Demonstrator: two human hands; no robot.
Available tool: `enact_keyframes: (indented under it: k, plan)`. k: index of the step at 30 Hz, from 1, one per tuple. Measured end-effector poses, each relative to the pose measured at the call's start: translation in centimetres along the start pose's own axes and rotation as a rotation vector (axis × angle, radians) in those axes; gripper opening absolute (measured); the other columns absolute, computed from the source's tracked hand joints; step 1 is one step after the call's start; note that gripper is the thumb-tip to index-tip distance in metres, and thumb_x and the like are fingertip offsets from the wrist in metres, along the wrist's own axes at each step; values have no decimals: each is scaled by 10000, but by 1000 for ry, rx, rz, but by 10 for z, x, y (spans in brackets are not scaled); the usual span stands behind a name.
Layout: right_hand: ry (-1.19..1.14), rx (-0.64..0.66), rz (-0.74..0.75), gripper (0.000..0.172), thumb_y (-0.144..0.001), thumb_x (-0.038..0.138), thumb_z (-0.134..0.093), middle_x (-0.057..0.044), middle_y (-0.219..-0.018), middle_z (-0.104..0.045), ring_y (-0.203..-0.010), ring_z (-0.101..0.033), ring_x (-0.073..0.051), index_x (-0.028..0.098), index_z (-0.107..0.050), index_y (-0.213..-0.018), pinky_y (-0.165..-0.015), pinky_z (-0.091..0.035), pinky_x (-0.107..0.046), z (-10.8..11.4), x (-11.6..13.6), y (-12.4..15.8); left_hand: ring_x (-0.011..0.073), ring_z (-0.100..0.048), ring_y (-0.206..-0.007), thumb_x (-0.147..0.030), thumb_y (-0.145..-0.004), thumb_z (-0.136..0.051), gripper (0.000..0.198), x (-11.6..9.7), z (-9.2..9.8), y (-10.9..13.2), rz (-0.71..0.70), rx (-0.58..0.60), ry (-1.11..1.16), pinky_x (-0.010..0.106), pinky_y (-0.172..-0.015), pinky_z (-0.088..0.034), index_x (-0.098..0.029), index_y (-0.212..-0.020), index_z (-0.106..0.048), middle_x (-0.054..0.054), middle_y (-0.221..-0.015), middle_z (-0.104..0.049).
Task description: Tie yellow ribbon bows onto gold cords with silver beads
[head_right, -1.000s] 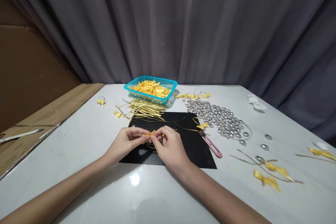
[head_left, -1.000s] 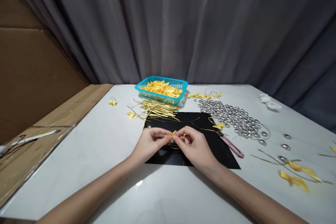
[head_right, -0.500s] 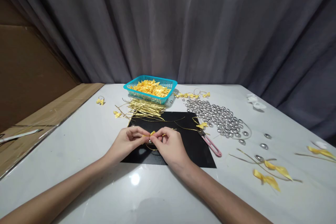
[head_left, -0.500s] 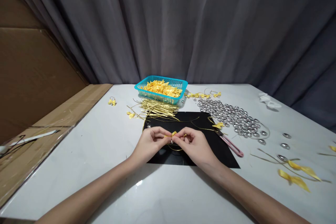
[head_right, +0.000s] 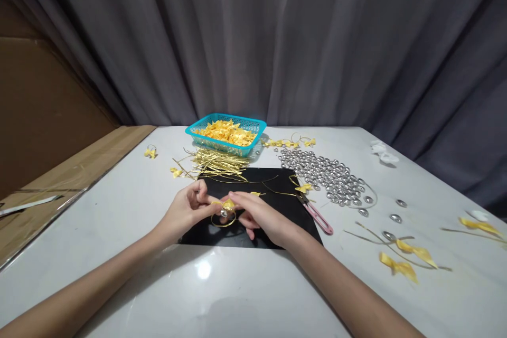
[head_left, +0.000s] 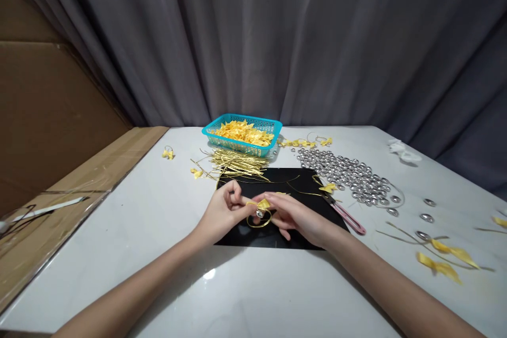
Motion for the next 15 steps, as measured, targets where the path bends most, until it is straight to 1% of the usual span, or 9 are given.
enact_keyframes:
  k: [2, 3, 5, 6, 8, 10, 11, 13, 15]
  plan:
    - [35, 71, -15, 486, -866, 546, -405, 54, -538, -435, -385, -172, -30, 114, -620, -815, -357, -233, -176, -3, 1, 1, 112, -649, -560, -199, -634, -745, 456, -5, 2, -1, -11, -3, 11, 200, -567, -455, -215, -654, -290, -33, -569, -679]
    - [64, 78, -17, 496, -862, 549, -417, 68, -503, -372, -392, -168, -32, 110, -623, -758, -361, -200, -177, -1, 3, 2, 111, -650, -566, -193, -631, -744, 454, -8, 5, -1, -20, -22, 14, 199, -576, -455, -214, -648, -291, -33, -567, -679]
    - [139, 36, -4, 437, -833, 518, -497, 91, -486, -249, -418, -172, -39, 116, -627, -721, -381, -160, -177, 9, 9, 3, 106, -646, -572, -178, -627, -741, 450, -13, 11, -1, -41, -73, 13, 196, -588, -450, -212, -634, -292, -33, -555, -674]
    - [178, 5, 10, 396, -820, 496, -528, 94, -490, -230, -427, -180, -42, 122, -631, -738, -390, -156, -178, 15, 13, 4, 105, -643, -573, -175, -628, -738, 446, -15, 14, -1, -45, -94, 13, 196, -589, -446, -211, -628, -293, -30, -554, -674]
    - [248, -57, 36, 330, -810, 459, -555, 92, -500, -270, -433, -209, -45, 139, -638, -832, -399, -159, -182, 27, 20, 6, 102, -634, -571, -171, -636, -731, 438, -16, 18, -2, -44, -116, 17, 198, -589, -440, -211, -624, -294, -22, -566, -681]
    - [310, -93, 49, 300, -809, 434, -563, 77, -531, -365, -435, -238, -44, 153, -638, -883, -402, -158, -189, 35, 24, 7, 95, -627, -577, -160, -644, -724, 426, -15, 22, -2, -47, -136, 30, 194, -598, -435, -209, -627, -302, -22, -579, -685]
    - [341, -96, 57, 289, -808, 426, -565, 64, -555, -415, -441, -258, -43, 155, -645, -871, -406, -166, -192, 37, 26, 7, 90, -625, -583, -153, -647, -721, 420, -14, 25, -3, -53, -152, 42, 190, -604, -433, -208, -631, -305, -28, -580, -682]
    - [398, -70, 83, 277, -797, 416, -577, 31, -603, -505, -478, -336, -51, 150, -653, -779, -437, -229, -197, 38, 31, 8, 82, -622, -590, -140, -648, -717, 413, -14, 30, -3, -65, -184, 69, 179, -610, -427, -206, -636, -309, -46, -564, -664]
    - [458, -46, 102, 277, -776, 411, -599, 12, -617, -548, -529, -409, -70, 147, -645, -706, -490, -290, -206, 40, 33, 8, 83, -622, -594, -137, -647, -713, 406, -13, 33, -4, -63, -191, 87, 176, -609, -424, -207, -640, -314, -55, -552, -649]
Point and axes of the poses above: each hand's wrist, its own y-axis away from the middle knuckle, its own z-axis out of the back of the hand, x = y × z, the point moved 9 cm from there along -y, towards the middle knuckle
